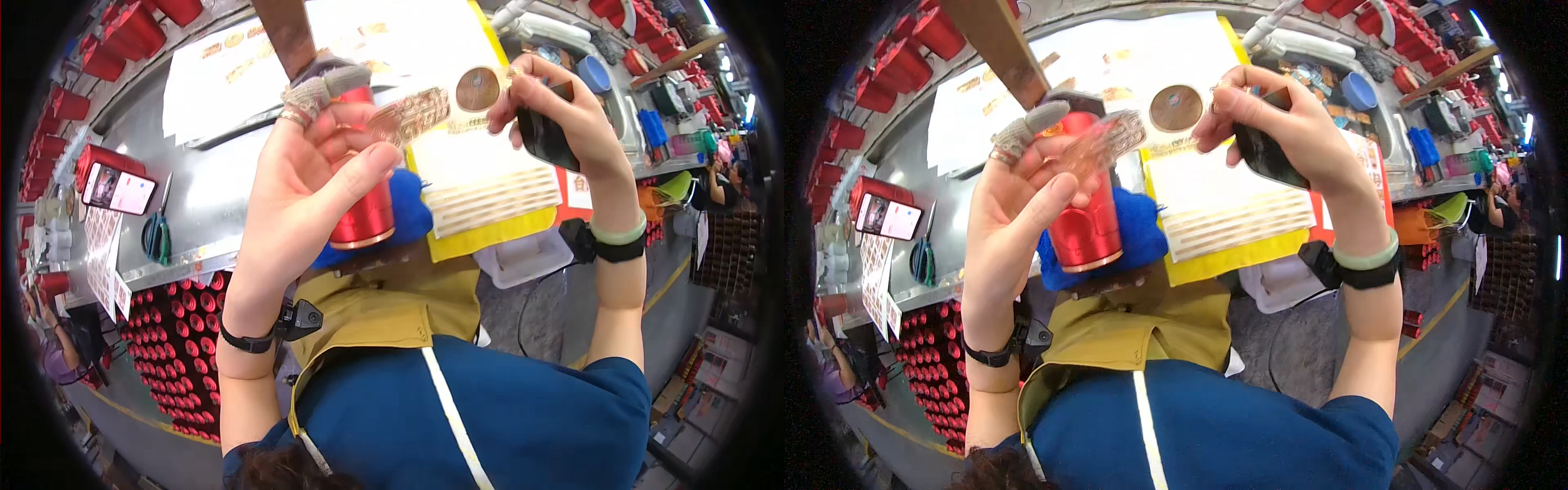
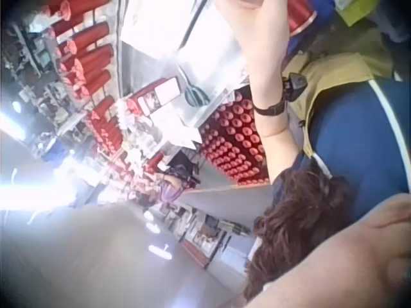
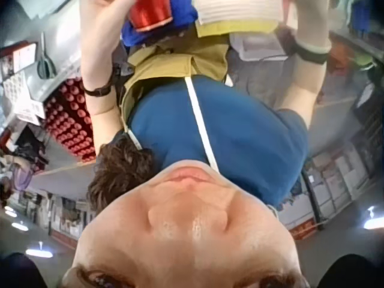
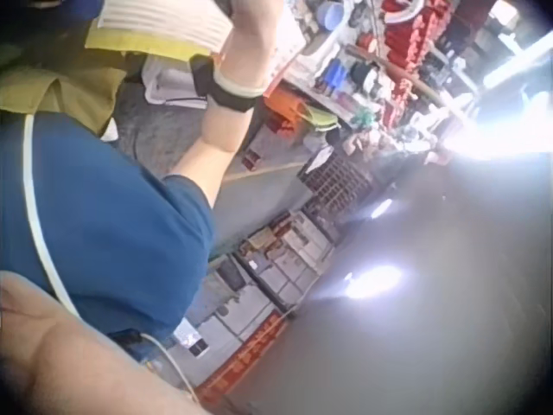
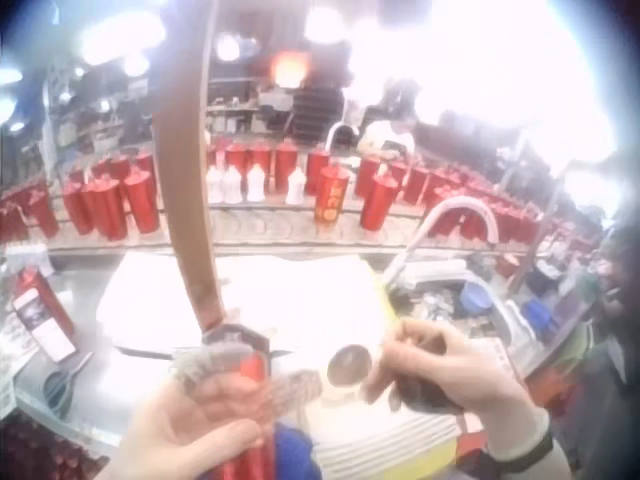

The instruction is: Applying decorative gold decals to red metal tumblers and smoothing them with a small squeegee tool.

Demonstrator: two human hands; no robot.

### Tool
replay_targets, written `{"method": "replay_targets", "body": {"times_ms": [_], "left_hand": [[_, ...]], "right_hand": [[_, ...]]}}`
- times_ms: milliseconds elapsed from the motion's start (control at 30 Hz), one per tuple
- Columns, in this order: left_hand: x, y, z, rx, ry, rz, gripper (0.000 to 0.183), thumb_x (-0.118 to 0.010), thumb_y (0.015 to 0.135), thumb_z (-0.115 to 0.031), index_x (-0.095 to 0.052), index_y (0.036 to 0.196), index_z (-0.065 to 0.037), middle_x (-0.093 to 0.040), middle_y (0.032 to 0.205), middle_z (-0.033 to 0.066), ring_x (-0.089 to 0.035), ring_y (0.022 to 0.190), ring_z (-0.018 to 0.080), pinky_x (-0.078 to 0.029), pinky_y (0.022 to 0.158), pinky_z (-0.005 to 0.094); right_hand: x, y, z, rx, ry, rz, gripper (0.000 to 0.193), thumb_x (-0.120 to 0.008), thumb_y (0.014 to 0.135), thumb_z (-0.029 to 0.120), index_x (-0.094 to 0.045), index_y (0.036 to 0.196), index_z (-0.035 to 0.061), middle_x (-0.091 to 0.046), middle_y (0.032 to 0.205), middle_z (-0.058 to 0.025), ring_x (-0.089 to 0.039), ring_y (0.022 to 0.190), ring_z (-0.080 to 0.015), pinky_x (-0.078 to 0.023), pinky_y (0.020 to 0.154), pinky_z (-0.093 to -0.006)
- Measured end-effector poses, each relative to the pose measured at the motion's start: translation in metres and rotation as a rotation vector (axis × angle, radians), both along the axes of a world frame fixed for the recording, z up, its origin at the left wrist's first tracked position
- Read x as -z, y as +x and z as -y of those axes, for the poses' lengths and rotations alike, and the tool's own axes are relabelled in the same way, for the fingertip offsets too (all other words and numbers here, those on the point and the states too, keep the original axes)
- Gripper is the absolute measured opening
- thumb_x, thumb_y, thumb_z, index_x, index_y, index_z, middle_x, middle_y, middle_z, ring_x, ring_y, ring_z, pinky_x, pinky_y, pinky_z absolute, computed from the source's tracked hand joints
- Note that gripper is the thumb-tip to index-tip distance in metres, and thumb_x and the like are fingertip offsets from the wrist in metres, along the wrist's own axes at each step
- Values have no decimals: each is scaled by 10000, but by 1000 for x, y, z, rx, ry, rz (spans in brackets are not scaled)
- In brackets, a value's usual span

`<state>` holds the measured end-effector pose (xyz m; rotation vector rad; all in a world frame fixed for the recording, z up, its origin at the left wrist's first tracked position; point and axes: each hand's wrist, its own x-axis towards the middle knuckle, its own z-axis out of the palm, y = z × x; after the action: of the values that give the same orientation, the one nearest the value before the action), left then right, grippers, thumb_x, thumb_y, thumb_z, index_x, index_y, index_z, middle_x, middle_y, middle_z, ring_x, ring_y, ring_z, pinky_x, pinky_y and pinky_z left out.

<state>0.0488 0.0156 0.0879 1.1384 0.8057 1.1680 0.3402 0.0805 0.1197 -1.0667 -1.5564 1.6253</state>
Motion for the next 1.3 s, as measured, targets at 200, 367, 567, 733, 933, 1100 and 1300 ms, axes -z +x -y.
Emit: {"method": "replay_targets", "body": {"times_ms": [200, 367, 567, 733, 933, 1100, 1300], "left_hand": [[-9, 18, -19, -84, 130, -100, 673, -676, 946, -3, -322, 1518, 14, -526, 1373, 143, -561, 1201, 206, -498, 1012, 337], [-4, 8, -14, -93, 64, -168, 670, -651, 942, 21, -324, 1527, 11, -517, 1395, 142, -574, 1184, 206, -498, 994, 326], [4, -7, -9, -142, -48, -236, 644, -649, 945, 17, -361, 1521, -4, -522, 1404, 146, -587, 1166, 196, -508, 969, 324], [4, -5, -6, -157, -56, -236, 627, -651, 944, 17, -386, 1512, -10, -544, 1387, 137, -598, 1149, 190, -506, 960, 319], [1, -7, -4, -129, -8, -256, 596, -663, 942, 5, -424, 1487, -2, -563, 1375, 129, -601, 1145, 185, -502, 966, 326], [-6, 5, -15, -17, 92, -243, 573, -683, 938, -16, -446, 1459, 17, -561, 1380, 127, -585, 1167, 181, -505, 964, 327], [-6, 34, -44, 31, 203, -145, 481, -583, 1049, -133, -432, 1476, 29, -530, 1453, 144, -539, 1292, 205, -426, 1107, 362]], "right_hand": [[20, 64, -80, 232, 3, 208, 268, -664, 1022, 298, -653, 1065, 35, -725, 952, -76, -711, 861, -136, -583, 693, -271], [94, 147, -154, 439, -103, 370, 246, -649, 1020, 268, -685, 1014, 25, -708, 858, -56, -689, 754, -120, -528, 631, -251], [188, 179, -204, 542, -181, 800, 254, -735, 873, 257, -687, 849, 9, -681, 759, -95, -605, 533, -173, -464, 464, -327], [247, 198, -209, 478, 400, 1591, 334, -794, 758, 345, -745, 798, 17, -764, 813, -135, -722, 626, -230, -567, 624, -365], [162, 189, -190, 524, 271, 1154, 365, -785, 838, 328, -736, 969, -10, -755, 830, -126, -726, 719, -215, -567, 675, -338], [47, 118, -119, 493, 161, 766, 322, -758, 916, 278, -729, 1082, 4, -722, 833, -62, -664, 696, -115, -510, 592, -247], [-43, 27, -32, 266, 296, 562, 236, -674, 1005, 219, -712, 1086, 1, -689, 816, -25, -625, 705, -65, -491, 608, -215]]}}
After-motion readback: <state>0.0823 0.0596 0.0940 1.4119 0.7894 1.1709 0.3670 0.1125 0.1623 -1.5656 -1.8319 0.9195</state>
